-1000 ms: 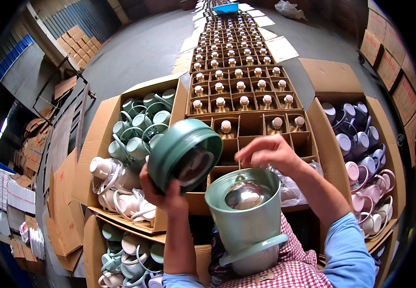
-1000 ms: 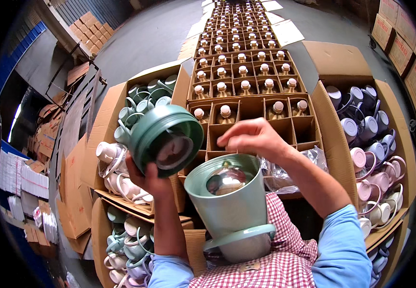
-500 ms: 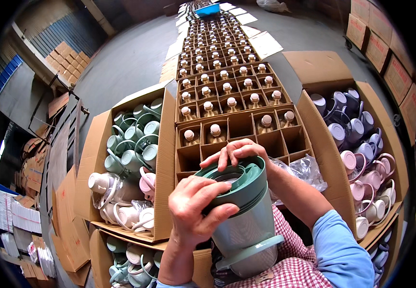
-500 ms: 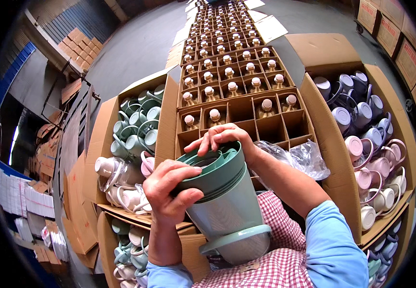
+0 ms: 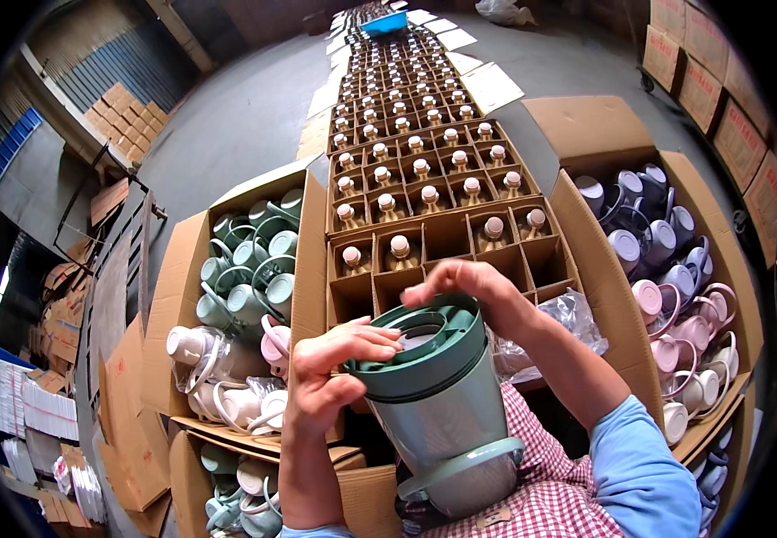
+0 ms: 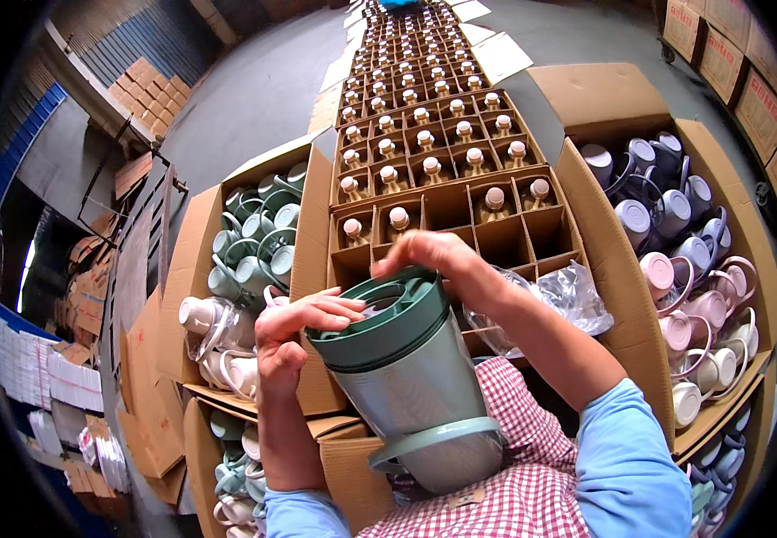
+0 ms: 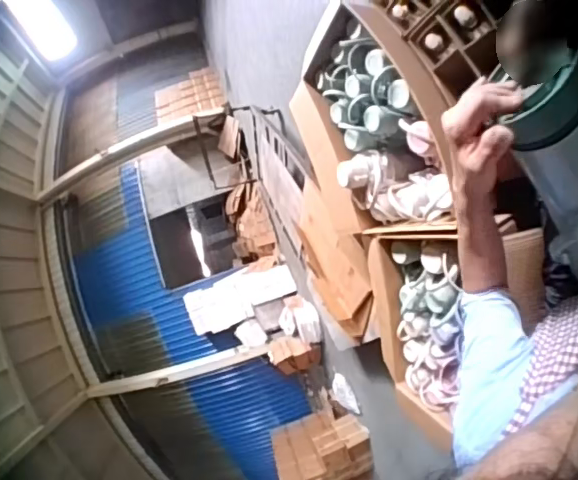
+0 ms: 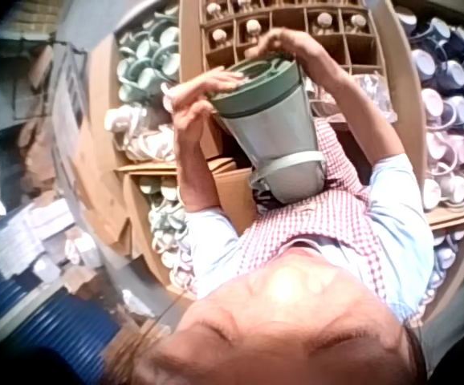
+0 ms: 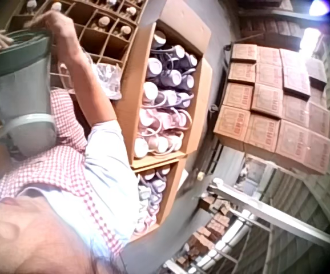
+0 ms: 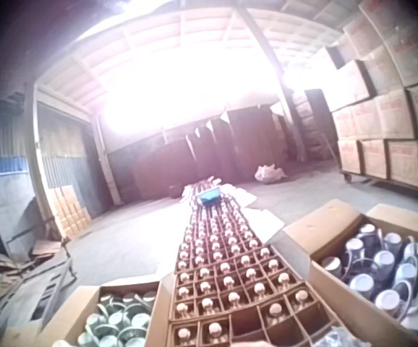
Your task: The person assembles thermos flasks by inserting glass liners into plastic housings, placing internal components, and screwing on lids before returning them to boxes.
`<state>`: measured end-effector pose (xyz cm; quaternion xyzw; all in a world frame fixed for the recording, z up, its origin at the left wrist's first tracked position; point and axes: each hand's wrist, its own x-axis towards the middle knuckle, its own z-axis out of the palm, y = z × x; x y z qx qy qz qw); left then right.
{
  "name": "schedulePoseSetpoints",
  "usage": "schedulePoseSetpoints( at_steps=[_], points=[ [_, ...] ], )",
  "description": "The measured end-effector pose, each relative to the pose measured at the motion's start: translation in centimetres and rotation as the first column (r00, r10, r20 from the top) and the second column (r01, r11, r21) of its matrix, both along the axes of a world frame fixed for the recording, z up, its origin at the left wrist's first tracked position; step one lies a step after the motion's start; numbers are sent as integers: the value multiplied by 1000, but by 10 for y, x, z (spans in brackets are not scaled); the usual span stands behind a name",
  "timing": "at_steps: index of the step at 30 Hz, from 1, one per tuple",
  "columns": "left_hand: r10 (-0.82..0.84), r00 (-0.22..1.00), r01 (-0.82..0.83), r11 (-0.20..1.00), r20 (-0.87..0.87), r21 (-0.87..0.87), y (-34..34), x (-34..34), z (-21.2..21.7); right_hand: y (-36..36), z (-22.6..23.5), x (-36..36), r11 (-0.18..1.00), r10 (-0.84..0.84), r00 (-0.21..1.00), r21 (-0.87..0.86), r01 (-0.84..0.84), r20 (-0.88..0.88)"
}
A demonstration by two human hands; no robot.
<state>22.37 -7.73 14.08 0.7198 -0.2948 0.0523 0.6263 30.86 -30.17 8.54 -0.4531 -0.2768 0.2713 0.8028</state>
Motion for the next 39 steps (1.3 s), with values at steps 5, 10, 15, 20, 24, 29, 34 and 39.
schedulePoseSetpoints(
  at_steps=[5, 10, 15, 20, 24, 29, 34, 39],
  points=[
    [362, 865, -494, 738, 349, 459, -73, -24, 37, 20, -7, 2, 976, 106, 966, 209, -56, -237],
    [145, 975, -146, 989, 171, -6, -6, -16, -9, -1, 21, -15, 990, -60, 908, -92, 107, 414],
    [313, 875, -468, 746, 370, 474, -77, -16, 39, 25, -2, -4, 972, -10, 982, 228, 54, -190],
    [140, 916, -235, 947, 376, 219, -16, -9, 4, 6, 8, -9, 1000, -23, 951, 27, 15, 307],
    [185, 966, -242, 888, 179, 392, -45, -11, 37, 12, -13, 4, 974, -42, 999, 221, 44, -14],
    [272, 929, -366, 778, 251, 510, -67, -18, 39, 13, -9, -6, 988, -82, 996, 130, 84, -23],
    [17, 995, -22, 998, 98, 52, -10, -5, 0, -5, 7, -7, 999, -45, 921, 18, 41, 387],
    [258, 912, -408, 648, 319, 643, -90, -13, 49, 16, -22, 5, 951, -9, 994, 305, 42, -109]
  ],
)
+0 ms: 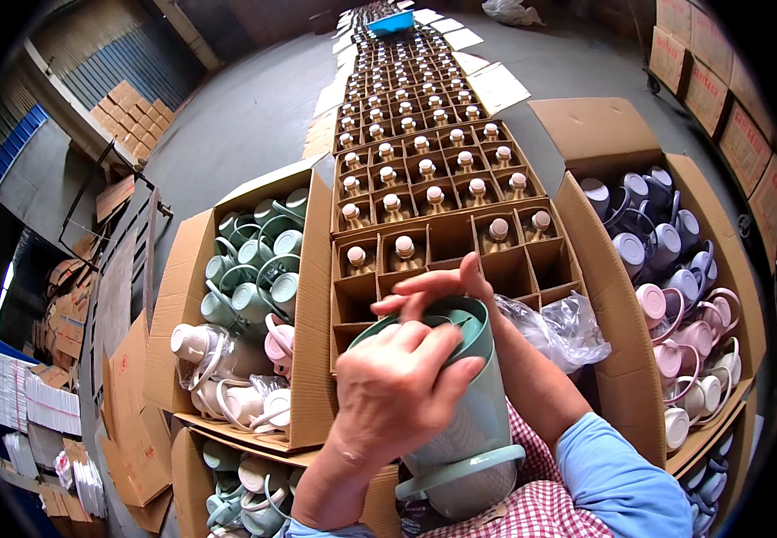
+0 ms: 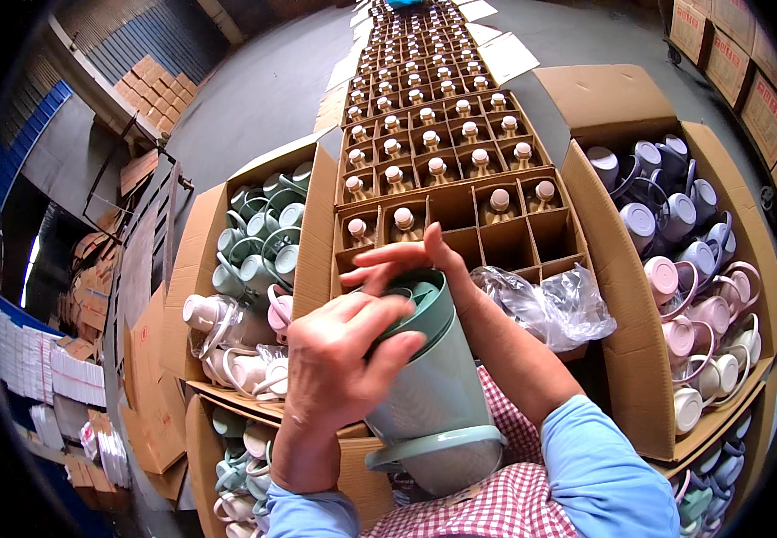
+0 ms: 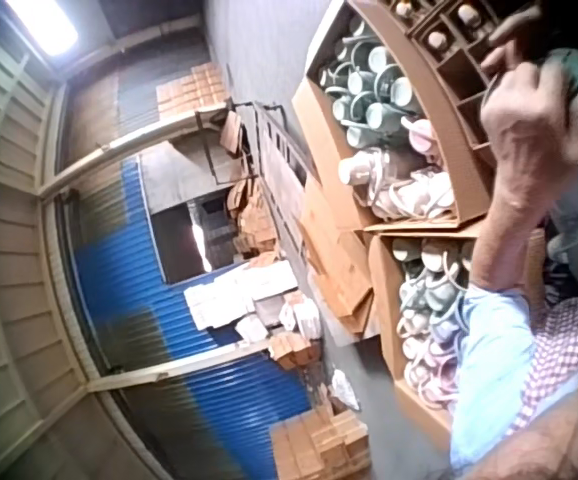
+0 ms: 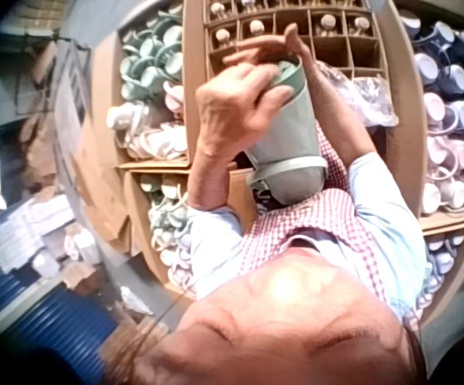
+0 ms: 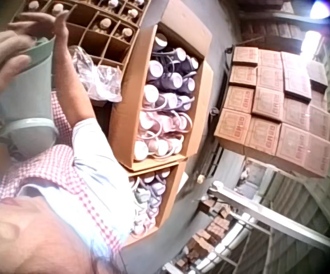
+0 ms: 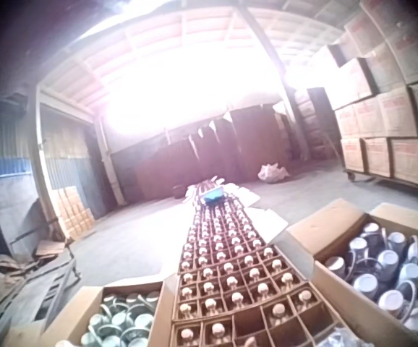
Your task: The person assembles thermos flasks by inserting glass liners into plastic housings, placing internal components, and screwing on lids before returning them to boxes.
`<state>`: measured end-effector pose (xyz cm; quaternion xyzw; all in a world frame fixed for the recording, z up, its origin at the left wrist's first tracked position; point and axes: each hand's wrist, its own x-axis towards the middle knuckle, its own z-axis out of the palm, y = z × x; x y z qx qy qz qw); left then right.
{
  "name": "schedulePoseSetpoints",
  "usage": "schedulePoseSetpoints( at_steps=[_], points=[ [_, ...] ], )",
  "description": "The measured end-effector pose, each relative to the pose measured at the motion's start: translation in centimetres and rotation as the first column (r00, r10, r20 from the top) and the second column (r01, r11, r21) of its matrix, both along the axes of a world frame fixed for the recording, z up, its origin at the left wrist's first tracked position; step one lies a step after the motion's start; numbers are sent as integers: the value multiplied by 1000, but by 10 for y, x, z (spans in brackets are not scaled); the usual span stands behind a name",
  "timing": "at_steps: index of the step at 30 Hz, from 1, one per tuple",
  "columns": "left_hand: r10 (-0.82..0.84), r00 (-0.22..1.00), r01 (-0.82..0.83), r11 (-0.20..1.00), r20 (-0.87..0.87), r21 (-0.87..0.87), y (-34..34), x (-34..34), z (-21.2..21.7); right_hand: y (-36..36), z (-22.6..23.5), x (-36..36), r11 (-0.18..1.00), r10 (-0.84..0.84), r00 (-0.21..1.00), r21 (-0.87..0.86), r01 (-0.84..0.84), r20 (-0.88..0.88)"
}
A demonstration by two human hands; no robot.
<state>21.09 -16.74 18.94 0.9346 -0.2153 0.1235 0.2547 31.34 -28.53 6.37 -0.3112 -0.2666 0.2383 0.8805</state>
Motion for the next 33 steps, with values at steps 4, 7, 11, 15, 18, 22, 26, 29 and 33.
schedulePoseSetpoints(
  at_steps=[4, 7, 11, 15, 18, 22, 26, 29, 33],
  points=[
    [-306, 931, 365, 766, 199, -529, 77, 9, -54, -17, 38, -21, 941, -76, 864, -251, 228, 499],
    [-339, 940, 318, 843, 29, -434, 67, 9, -28, -19, 27, -8, 982, -11, 918, -169, 84, 396],
    [-13, 992, 12, 1000, 123, 8, 2, 0, -11, -6, 2, -14, 988, -78, 995, -138, 68, -66],
    [-323, 898, 418, 837, 298, -352, 71, 10, -45, -22, 54, -31, 879, -54, 787, -345, 329, 614],
    [-211, 975, 223, 935, 71, -277, 47, 4, -19, -10, 24, -6, 992, -20, 971, -116, 49, 238],
    [-30, 997, 35, 997, 67, -70, 0, -4, -7, 5, 6, -8, 996, 76, 997, 59, -74, -31],
    [-254, 942, 318, 888, 222, -334, 69, -2, -37, -15, 36, -20, 947, 30, 862, -289, 137, 507],
    [-193, 966, 226, 953, 173, -202, 53, 2, -18, -10, 17, -11, 979, -46, 966, -182, 95, 253],
    [-72, 971, 41, 989, 229, 140, -10, -1, 5, 15, 16, -9, 971, 241, 968, 17, -240, -75]
  ],
)
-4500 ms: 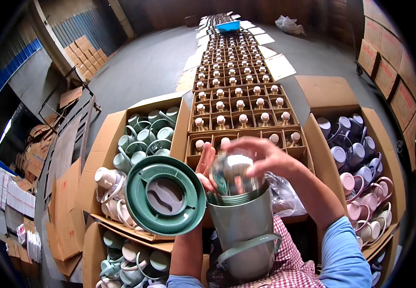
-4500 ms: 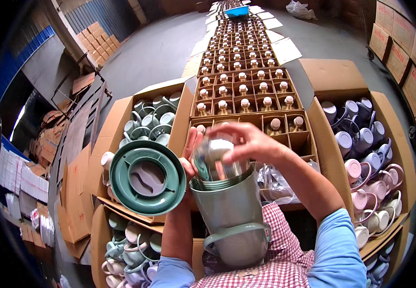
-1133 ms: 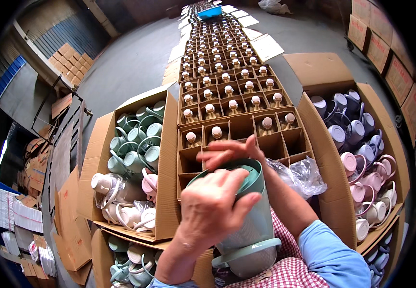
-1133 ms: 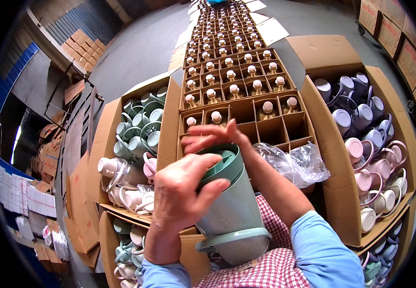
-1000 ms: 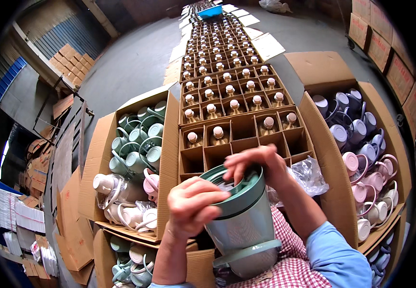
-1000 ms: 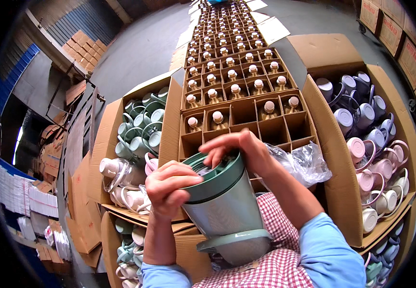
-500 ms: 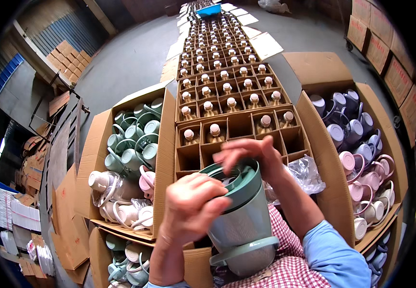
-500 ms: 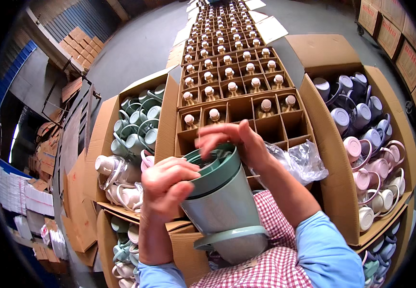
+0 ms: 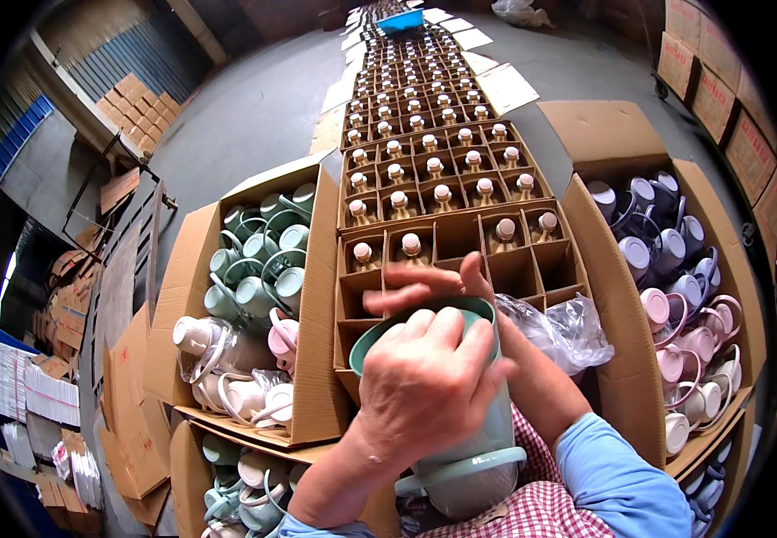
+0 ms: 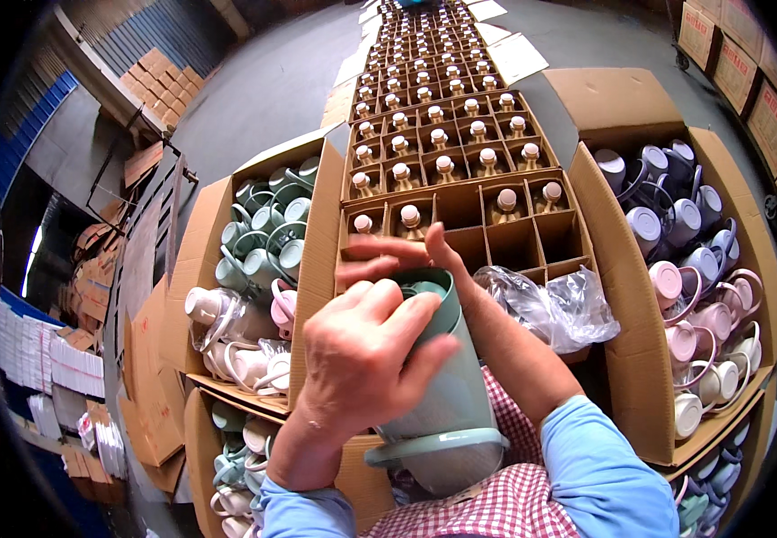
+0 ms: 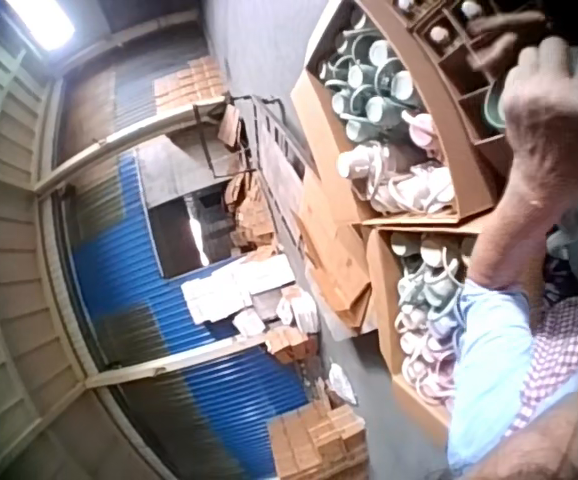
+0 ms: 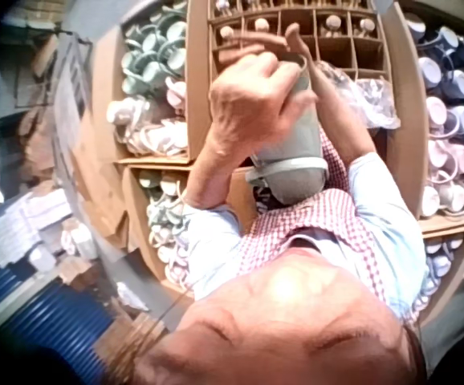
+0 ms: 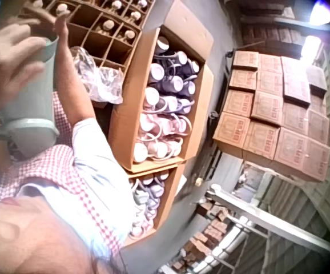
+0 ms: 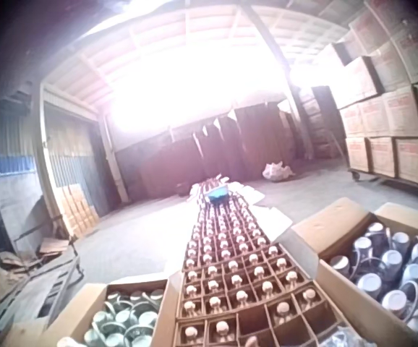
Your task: The person assembles thermos flasks by inserting glass liners into plastic housings, placing internal components, and screwing on lids before returning them to boxes.
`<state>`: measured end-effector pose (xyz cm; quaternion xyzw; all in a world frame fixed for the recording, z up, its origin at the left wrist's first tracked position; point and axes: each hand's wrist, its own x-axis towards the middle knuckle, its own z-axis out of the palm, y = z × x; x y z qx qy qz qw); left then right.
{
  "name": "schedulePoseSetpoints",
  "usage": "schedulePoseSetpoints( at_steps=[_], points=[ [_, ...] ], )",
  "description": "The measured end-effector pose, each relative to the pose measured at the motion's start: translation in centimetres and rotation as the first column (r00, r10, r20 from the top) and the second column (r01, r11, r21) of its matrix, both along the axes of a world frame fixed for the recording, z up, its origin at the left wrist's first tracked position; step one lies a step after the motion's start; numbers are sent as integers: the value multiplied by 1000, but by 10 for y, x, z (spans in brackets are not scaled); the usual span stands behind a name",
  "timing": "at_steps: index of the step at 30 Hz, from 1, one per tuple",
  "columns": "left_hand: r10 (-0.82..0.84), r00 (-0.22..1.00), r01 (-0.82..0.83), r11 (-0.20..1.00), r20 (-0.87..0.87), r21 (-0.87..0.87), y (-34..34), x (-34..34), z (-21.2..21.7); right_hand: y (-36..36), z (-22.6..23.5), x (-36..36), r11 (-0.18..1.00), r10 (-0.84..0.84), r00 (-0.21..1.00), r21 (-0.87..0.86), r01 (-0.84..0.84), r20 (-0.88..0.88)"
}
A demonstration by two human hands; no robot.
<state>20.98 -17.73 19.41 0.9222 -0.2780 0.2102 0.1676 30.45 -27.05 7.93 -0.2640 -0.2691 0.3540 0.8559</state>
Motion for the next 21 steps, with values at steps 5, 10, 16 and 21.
schedulePoseSetpoints(
  at_steps=[5, 10, 16, 21],
  points=[
    [-177, 981, 192, 949, 83, -252, 52, -4, -24, -21, 2, -7, 970, -101, 954, -187, 158, 281],
    [-227, 970, 204, 953, -81, -224, 56, 6, -3, 0, 10, -6, 960, -278, 948, -58, 272, -157],
    [-536, 604, 316, 841, -590, -440, 83, 45, -3, 18, -20, 25, 889, -25, 975, 452, -80, 222],
    [-551, 577, 449, 830, -602, -329, 56, 23, 33, 15, 7, -5, 859, 24, 986, 502, -105, 167]
  ],
)
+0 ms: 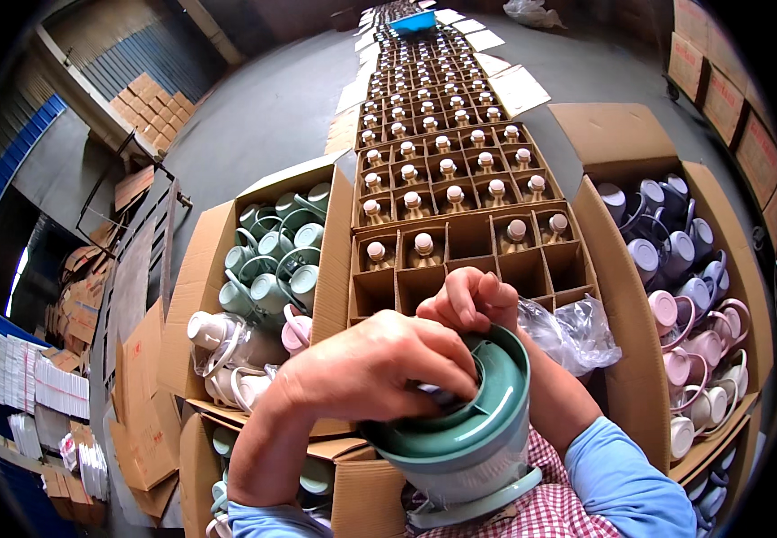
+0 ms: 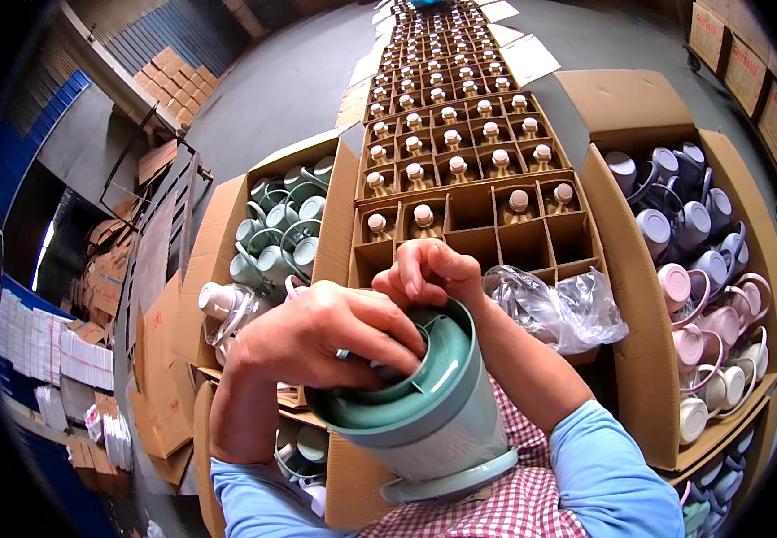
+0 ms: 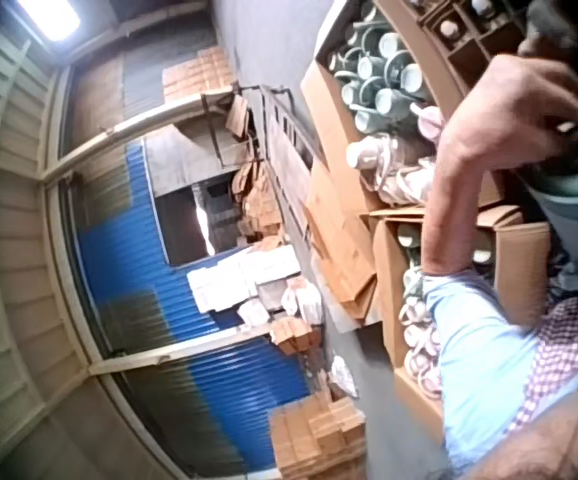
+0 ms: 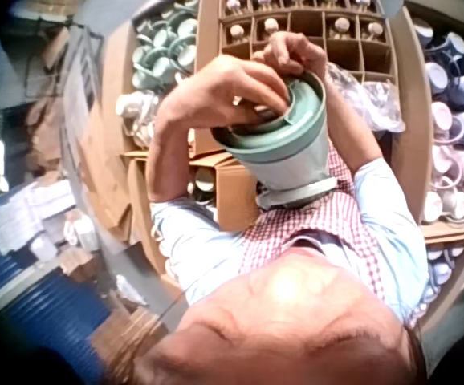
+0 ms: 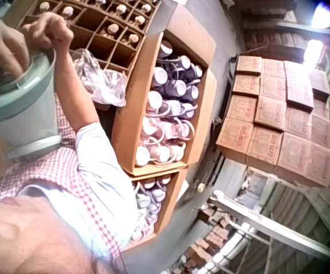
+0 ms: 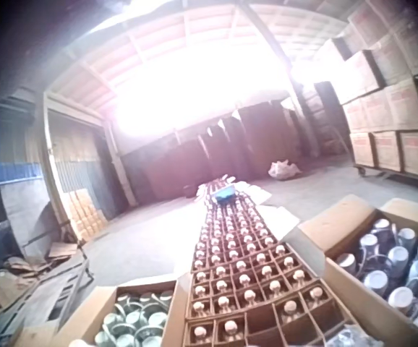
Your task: The person assembles thermos flasks by inserting glass liners into plastic housings, placing internal components, and screwing on lids before returning them to boxes.
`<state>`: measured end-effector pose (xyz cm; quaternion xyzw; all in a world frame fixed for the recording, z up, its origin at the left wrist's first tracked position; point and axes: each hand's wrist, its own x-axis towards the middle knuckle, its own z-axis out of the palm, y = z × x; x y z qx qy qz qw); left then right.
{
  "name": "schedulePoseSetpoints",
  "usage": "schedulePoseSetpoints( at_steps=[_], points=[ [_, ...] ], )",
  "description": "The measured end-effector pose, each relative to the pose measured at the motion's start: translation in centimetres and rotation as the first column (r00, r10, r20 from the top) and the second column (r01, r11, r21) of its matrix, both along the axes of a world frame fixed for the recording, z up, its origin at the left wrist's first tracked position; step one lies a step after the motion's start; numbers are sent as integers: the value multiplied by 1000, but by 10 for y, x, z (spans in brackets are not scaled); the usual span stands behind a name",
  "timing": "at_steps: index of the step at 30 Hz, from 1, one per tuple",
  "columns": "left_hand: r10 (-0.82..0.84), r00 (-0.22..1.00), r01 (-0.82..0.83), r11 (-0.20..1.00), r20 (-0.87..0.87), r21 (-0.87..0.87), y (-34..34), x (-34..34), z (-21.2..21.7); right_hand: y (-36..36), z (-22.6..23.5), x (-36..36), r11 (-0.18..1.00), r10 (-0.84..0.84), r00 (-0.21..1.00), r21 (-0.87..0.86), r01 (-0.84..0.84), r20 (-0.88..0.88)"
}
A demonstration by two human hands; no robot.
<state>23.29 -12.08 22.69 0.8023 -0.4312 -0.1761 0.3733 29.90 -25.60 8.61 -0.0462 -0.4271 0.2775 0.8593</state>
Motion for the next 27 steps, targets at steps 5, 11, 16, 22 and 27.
schedulePoseSetpoints(
  at_steps=[5, 11, 16, 22, 27],
  points=[
    [178, 906, -296, 915, 385, 274, -30, -28, -4, -22, 21, -18, 943, -215, 977, -258, 211, 13],
    [344, 891, -448, 776, 297, 444, -20, -47, -7, -9, 22, -35, 875, -266, 963, -428, 226, -35],
    [443, 841, -541, 687, 310, 485, -23, -70, 7, -20, 38, -52, 755, -330, 941, -576, 314, 79],
    [-138, 928, 79, 981, 348, 178, -29, -81, 38, -21, 50, -62, 998, 34, 992, 46, -39, 119],
    [-240, 932, 221, 970, 273, 100, -46, -70, 26, -35, 45, -64, 986, 140, 981, 67, -150, 138]
  ],
)
